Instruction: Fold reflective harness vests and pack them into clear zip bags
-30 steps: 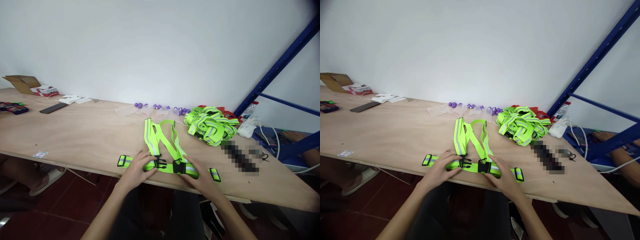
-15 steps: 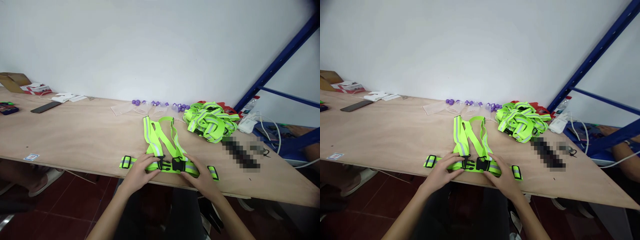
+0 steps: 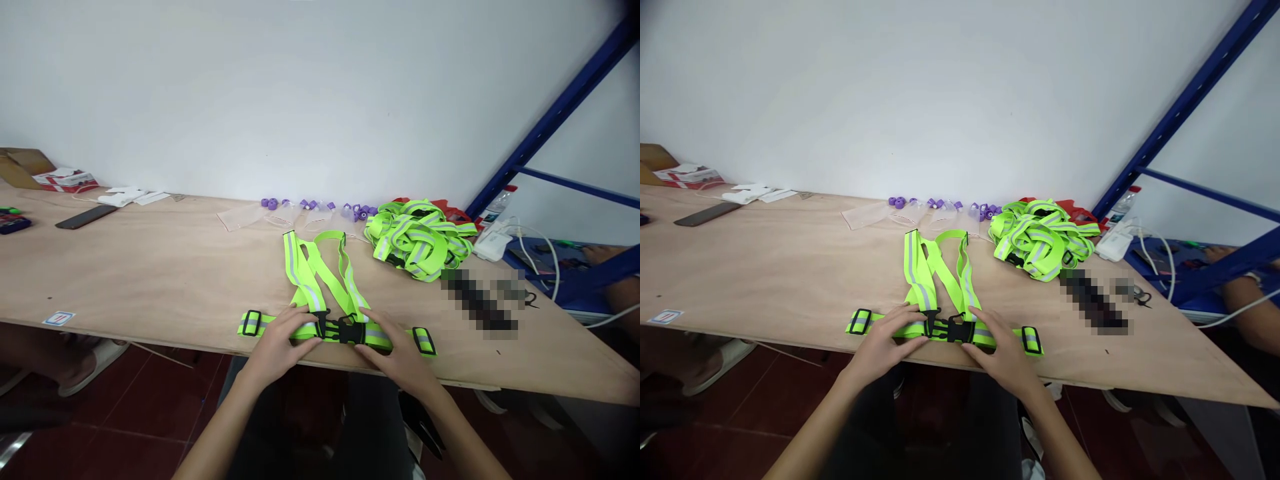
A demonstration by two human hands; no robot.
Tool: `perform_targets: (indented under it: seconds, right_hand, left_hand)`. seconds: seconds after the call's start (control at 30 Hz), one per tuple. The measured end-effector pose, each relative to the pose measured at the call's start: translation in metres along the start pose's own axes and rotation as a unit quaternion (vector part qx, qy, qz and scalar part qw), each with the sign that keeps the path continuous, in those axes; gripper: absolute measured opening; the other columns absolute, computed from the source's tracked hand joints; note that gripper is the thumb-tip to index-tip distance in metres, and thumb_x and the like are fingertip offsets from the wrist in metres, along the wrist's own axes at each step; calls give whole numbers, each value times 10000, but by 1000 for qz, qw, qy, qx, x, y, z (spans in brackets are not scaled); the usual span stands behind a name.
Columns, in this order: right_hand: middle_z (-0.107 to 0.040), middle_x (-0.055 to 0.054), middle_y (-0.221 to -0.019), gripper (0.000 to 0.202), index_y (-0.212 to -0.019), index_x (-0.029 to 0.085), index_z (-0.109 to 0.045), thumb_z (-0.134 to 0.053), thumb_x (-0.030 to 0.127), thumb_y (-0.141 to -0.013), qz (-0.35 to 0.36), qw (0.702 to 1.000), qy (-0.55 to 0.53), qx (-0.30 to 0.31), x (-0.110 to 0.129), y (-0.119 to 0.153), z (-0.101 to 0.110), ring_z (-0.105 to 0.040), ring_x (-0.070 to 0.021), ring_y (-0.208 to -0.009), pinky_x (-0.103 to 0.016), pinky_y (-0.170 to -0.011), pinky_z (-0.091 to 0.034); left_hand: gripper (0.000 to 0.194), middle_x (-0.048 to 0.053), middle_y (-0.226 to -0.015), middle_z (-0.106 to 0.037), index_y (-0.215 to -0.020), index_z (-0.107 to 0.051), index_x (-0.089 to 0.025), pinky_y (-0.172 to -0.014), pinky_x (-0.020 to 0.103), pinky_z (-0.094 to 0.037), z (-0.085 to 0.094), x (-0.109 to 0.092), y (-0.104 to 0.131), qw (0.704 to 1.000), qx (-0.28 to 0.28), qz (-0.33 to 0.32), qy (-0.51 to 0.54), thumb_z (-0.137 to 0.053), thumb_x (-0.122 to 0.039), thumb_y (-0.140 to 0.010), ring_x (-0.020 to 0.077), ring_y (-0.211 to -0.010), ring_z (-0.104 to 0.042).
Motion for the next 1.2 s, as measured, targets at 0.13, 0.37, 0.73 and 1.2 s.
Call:
perform_targets:
  seconds: [0.13,0.37,0.73,1.2]
  right_hand:
    - [-623,-63,-1362,531,-1383,314,-525,-664,378,-874,-3,1000,-6,0,0,2,2,-580,-284,-1265,-461,-1060,-486]
    - [-640,-44,-1346,525,-1359,325,-558,-682,390,-853,-5,1000,-3,-9,-1,2,4,-600,-274,-1246,-429,-1041,-503]
    - [-659,-71,-1308,502,-1335,295,-573,-678,396,-854,-1,999,-11,-33,-1,1,7,-619,-296,-1209,-455,-1021,-511]
    - [-651,-61,-1316,488,-1345,310,-557,-653,402,-876,7,1000,8,-29,1,0,5,-620,-281,-1211,-430,-1007,-526]
  left_hand:
    - [261,84,-1278,-680,-1132,-698,-260,-1068,439,-491,1,3,-1,1000,-15,16,-5,-695,-351,-887,267,-1241,-608]
    - [261,86,-1269,-687,-1113,-710,-253,-1072,443,-487,1,5,-3,999,-9,33,7,-717,-342,-868,273,-1238,-612]
    - [277,80,-1275,-687,-1132,-701,-255,-1142,474,-412,-2,5,-1,1000,6,24,-7,-722,-333,-867,263,-1248,-604]
    - [289,72,-1254,-697,-1152,-689,-264,-1115,460,-443,0,4,-4,999,10,33,6,-712,-336,-873,268,-1251,-602]
Point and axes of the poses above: each hand's wrist, its own y-axis away from the middle knuckle, its own z-axis out of the back of the hand, x = y × z, the point moved 7 cm from there along -y, towards the middle knuckle
